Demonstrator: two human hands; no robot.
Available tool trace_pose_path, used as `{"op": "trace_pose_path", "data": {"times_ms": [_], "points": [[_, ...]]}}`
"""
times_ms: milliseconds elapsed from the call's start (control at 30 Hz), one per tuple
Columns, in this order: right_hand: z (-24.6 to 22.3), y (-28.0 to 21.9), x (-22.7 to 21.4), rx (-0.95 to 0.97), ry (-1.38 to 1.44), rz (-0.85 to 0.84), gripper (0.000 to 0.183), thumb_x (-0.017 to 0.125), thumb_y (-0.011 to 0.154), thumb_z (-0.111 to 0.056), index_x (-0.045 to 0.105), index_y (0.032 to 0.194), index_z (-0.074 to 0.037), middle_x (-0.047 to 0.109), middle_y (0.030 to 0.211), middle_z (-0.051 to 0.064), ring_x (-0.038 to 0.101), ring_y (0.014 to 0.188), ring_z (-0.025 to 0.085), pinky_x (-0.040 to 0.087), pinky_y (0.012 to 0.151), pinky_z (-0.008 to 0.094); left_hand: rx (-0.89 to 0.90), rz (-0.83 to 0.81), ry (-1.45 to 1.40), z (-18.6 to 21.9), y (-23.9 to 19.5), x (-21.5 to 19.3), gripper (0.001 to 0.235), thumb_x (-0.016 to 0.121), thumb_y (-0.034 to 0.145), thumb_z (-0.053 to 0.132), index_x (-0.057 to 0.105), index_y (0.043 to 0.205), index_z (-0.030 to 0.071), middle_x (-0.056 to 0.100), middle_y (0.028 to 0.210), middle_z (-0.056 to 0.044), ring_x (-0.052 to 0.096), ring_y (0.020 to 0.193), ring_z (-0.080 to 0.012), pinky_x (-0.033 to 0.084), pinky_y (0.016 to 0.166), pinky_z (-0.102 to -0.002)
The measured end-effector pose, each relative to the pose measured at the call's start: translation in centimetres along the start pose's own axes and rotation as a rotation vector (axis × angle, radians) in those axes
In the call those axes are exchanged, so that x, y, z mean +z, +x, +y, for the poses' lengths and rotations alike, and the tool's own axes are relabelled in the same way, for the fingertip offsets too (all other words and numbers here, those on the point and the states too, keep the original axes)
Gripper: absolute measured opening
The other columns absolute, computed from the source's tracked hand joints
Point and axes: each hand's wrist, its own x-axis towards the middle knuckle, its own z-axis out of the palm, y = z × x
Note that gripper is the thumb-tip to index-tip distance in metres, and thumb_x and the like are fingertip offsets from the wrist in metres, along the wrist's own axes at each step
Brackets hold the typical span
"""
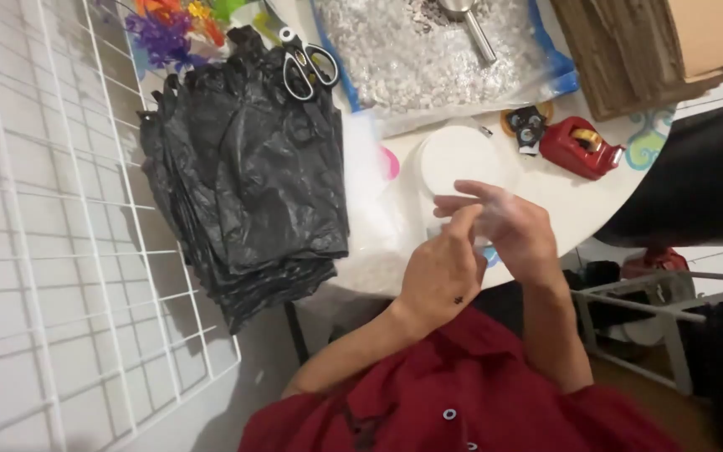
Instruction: The person scoops small white pebbles from a large bag into a small plastic bag using a metal scoop. They place the bag on a digital scale to measure the weight, adjusting the contents until the desired amount is reached. Finally, they place the filled bag into a small cardboard box.
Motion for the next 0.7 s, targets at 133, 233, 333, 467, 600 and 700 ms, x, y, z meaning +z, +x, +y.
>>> {"op": "trace_pose_path", "data": {"times_ms": [133, 233, 333, 467, 600, 700], "points": [[3.4, 0.0, -2.3, -0.193, 0.279, -0.331, 0.113, 0.039, 0.095, -0.076, 0.016, 0.156, 0.017, 0.053, 0.133, 0.05, 0.063, 0.119, 0.054, 0.049, 0.098, 0.065, 0.082, 0.048, 0.129, -0.6, -0.4, 0.3, 0.062, 0.058, 0.092, 0.007, 0.036, 0.149, 0.002, 0.065, 0.095, -0.01, 0.071, 0.079, -0.0244, 0.059, 0.071, -0.034], [2.7, -0.7, -2.2, -0.113, 0.351, -0.174, 0.099, 0.056, 0.094, -0.051, 0.02, 0.155, 0.018, 0.062, 0.122, 0.043, 0.069, 0.107, 0.044, 0.051, 0.094, 0.067, 0.177, 0.122, 0.261, -0.4, 0.7, 0.1, 0.06, 0.055, 0.094, 0.011, 0.041, 0.15, -0.001, 0.063, 0.09, -0.008, 0.065, 0.073, -0.0214, 0.057, 0.07, -0.031], [2.5, -1.4, -3.3, -0.032, 0.304, 0.09, 0.073, 0.047, 0.095, -0.039, 0.043, 0.143, 0.017, 0.066, 0.116, 0.038, 0.072, 0.101, 0.042, 0.058, 0.087, 0.062, 0.24, 0.113, 0.157, 0.4, 2.2, -0.3, 0.074, 0.063, 0.092, 0.032, 0.04, 0.155, 0.001, 0.064, 0.101, -0.009, 0.066, 0.08, -0.0233, 0.057, 0.072, -0.035], [2.9, -2.5, -7.3, -0.053, 0.414, 0.133, 0.081, 0.04, 0.094, -0.055, 0.048, 0.141, 0.011, 0.064, 0.121, 0.037, 0.07, 0.109, 0.046, 0.053, 0.098, 0.065, 0.226, 0.076, -0.129, 2.6, 4.4, -0.2, 0.092, 0.067, 0.09, 0.06, 0.041, 0.157, 0.002, 0.069, 0.125, -0.016, 0.073, 0.097, -0.0311, 0.059, 0.077, -0.039], [3.5, -3.9, -10.9, -0.128, 0.442, 0.028, 0.132, 0.061, 0.068, -0.087, 0.032, 0.158, 0.004, 0.053, 0.143, 0.037, 0.06, 0.127, 0.044, 0.046, 0.105, 0.062, 0.31, 0.006, -0.033, 4.4, 5.5, 2.9, 0.068, 0.051, 0.106, 0.049, 0.042, 0.157, 0.005, 0.063, 0.115, -0.013, 0.069, 0.087, -0.0307, 0.059, 0.073, -0.041], [1.5, -5.2, -10.8, -0.214, 0.171, 0.257, 0.057, 0.051, 0.103, -0.029, 0.05, 0.143, 0.012, 0.067, 0.123, 0.032, 0.069, 0.113, 0.041, 0.054, 0.097, 0.063, 0.368, -0.045, -0.037, 6.0, 6.1, 4.7, 0.064, 0.059, 0.102, 0.036, 0.045, 0.155, 0.003, 0.061, 0.114, -0.014, 0.069, 0.083, -0.0324, 0.06, 0.072, -0.043]]}}
